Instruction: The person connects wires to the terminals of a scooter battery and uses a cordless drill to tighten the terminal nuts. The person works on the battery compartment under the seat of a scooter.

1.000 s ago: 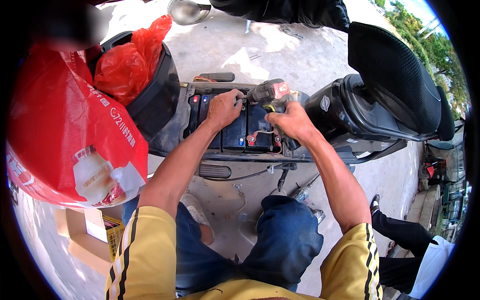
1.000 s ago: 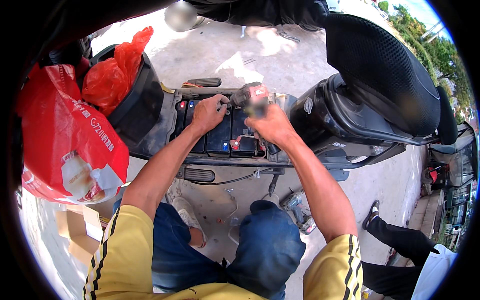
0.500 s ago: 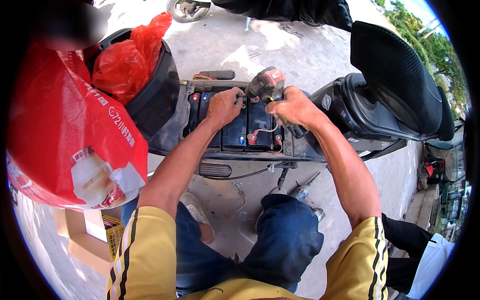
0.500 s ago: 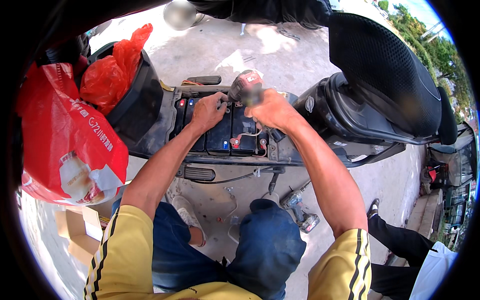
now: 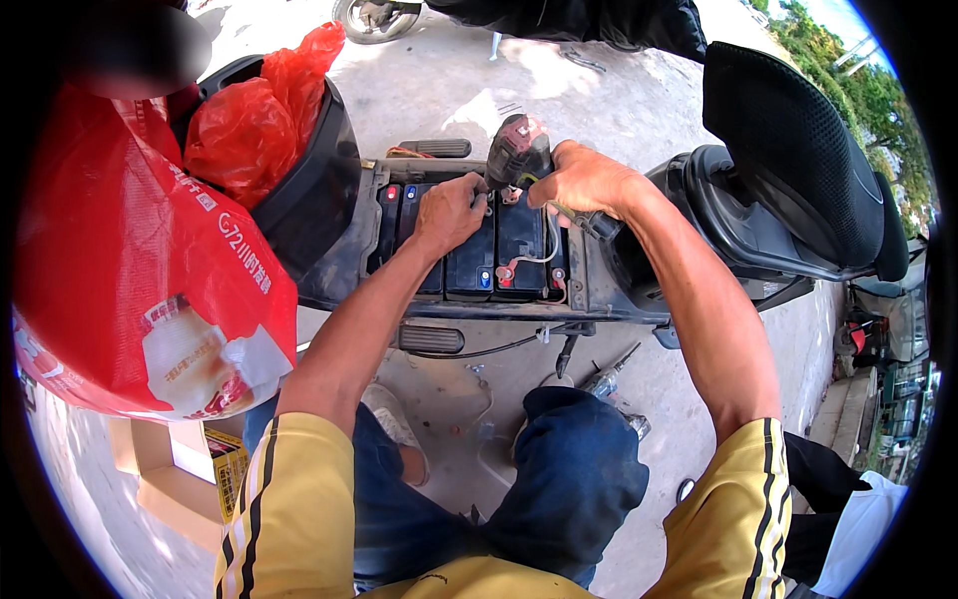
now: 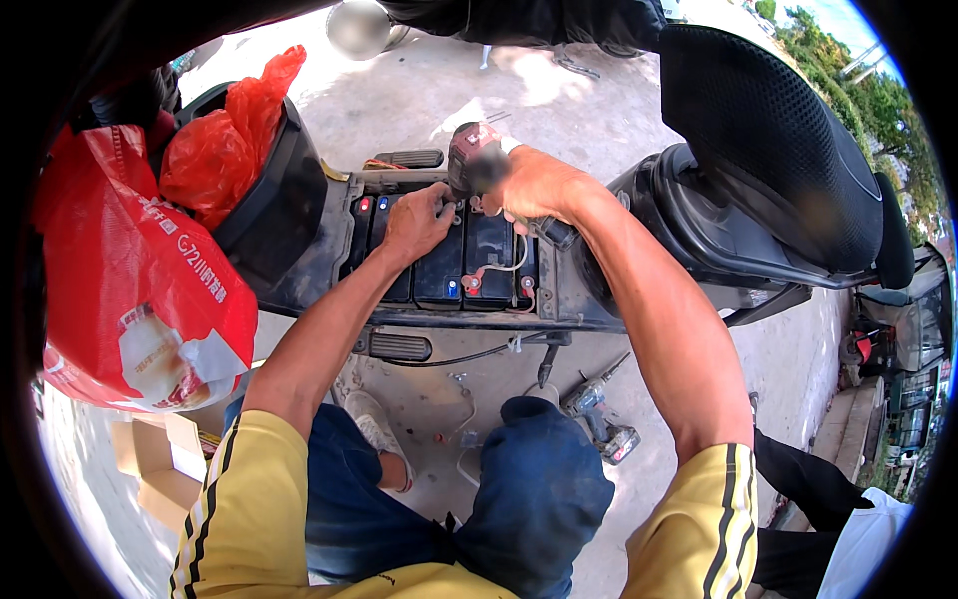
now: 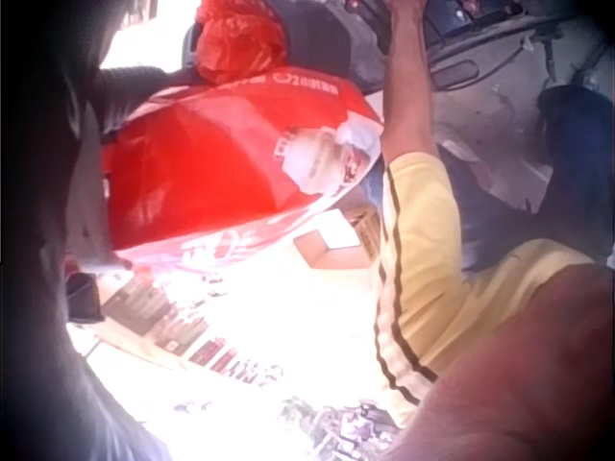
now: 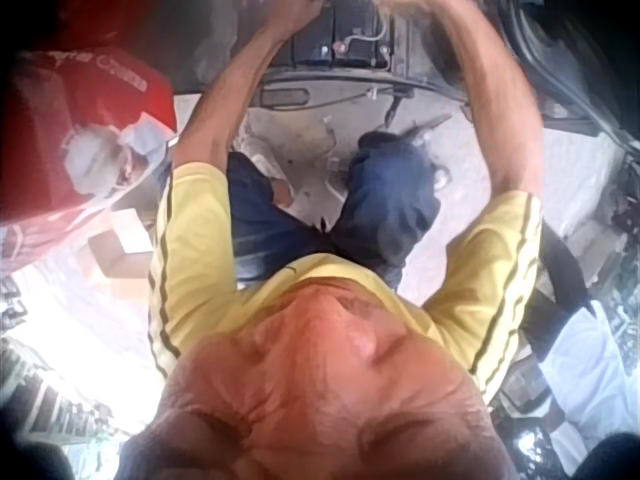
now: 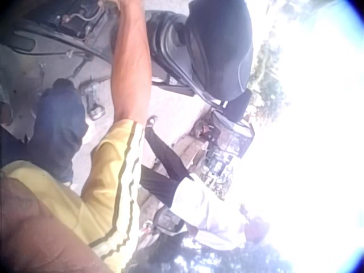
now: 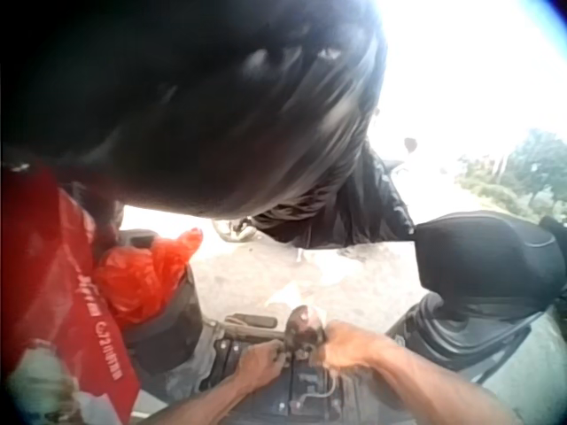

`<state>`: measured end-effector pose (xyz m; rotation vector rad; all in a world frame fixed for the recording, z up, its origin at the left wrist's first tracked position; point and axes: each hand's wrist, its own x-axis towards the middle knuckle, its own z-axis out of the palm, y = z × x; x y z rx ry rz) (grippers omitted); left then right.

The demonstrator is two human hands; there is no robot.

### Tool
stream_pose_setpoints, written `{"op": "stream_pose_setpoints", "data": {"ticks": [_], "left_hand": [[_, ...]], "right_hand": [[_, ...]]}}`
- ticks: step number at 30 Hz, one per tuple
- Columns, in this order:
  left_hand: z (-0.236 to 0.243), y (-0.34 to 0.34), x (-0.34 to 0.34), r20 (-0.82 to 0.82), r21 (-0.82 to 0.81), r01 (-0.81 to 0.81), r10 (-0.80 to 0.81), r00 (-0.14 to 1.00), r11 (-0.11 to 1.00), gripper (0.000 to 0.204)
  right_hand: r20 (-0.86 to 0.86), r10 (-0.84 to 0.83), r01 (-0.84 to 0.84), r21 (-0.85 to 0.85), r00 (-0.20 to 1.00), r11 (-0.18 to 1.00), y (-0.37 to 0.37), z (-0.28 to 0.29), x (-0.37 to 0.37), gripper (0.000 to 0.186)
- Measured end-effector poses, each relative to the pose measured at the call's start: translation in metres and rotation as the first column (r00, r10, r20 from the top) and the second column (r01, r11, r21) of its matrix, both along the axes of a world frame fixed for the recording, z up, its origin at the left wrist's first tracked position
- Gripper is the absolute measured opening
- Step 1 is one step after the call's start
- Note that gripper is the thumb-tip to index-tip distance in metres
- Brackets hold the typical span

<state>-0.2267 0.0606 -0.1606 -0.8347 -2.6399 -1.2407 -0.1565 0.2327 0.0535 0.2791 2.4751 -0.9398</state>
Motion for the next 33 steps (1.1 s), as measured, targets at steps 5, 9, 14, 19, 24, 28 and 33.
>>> {"op": "stream_pose_setpoints", "data": {"ticks": [5, 9, 14, 19, 24, 28, 33], "left_hand": [[-0.001, 0.002, -0.001, -0.006, -0.021, 0.002, -0.002, 1.0, 1.0, 0.025], [-0.004, 0.002, -0.001, -0.029, 0.017, 0.005, -0.005, 1.0, 1.0, 0.024], [0.001, 0.001, 0.0, 0.0, 0.006, 0.007, -0.007, 1.0, 1.0, 0.024], [0.0, 0.0, -0.001, -0.006, 0.003, 0.016, -0.016, 1.0, 1.0, 0.025], [0.0, 0.001, -0.001, -0.003, -0.014, 0.017, -0.017, 1.0, 1.0, 0.026], [0.0, 0.001, -0.001, 0.001, -0.04, 0.016, -0.016, 1.0, 0.999, 0.027], [0.002, 0.001, 0.0, 0.019, -0.055, 0.006, -0.005, 1.0, 0.998, 0.027]], "right_hand": [[0.066, -0.033, 0.028, 0.083, 0.997, 0.996, 0.003, 0.0, -0.014, 0.028], [0.119, -0.031, 0.017, 0.116, 0.992, 0.993, 0.003, 0.005, -0.021, 0.027], [0.102, -0.021, 0.011, 0.106, 0.995, 0.994, 0.0, 0.009, -0.018, 0.028], [0.108, -0.025, 0.014, 0.094, 0.994, 0.995, -0.003, 0.011, -0.015, 0.028], [0.096, -0.035, 0.026, 0.091, 0.995, 0.995, -0.002, 0.01, -0.014, 0.028], [0.084, -0.02, 0.012, 0.094, 0.996, 0.995, -0.001, 0.006, -0.014, 0.028], [0.031, 0.011, -0.012, 0.05, 0.999, 0.999, 0.003, -0.003, -0.009, 0.028]]}}
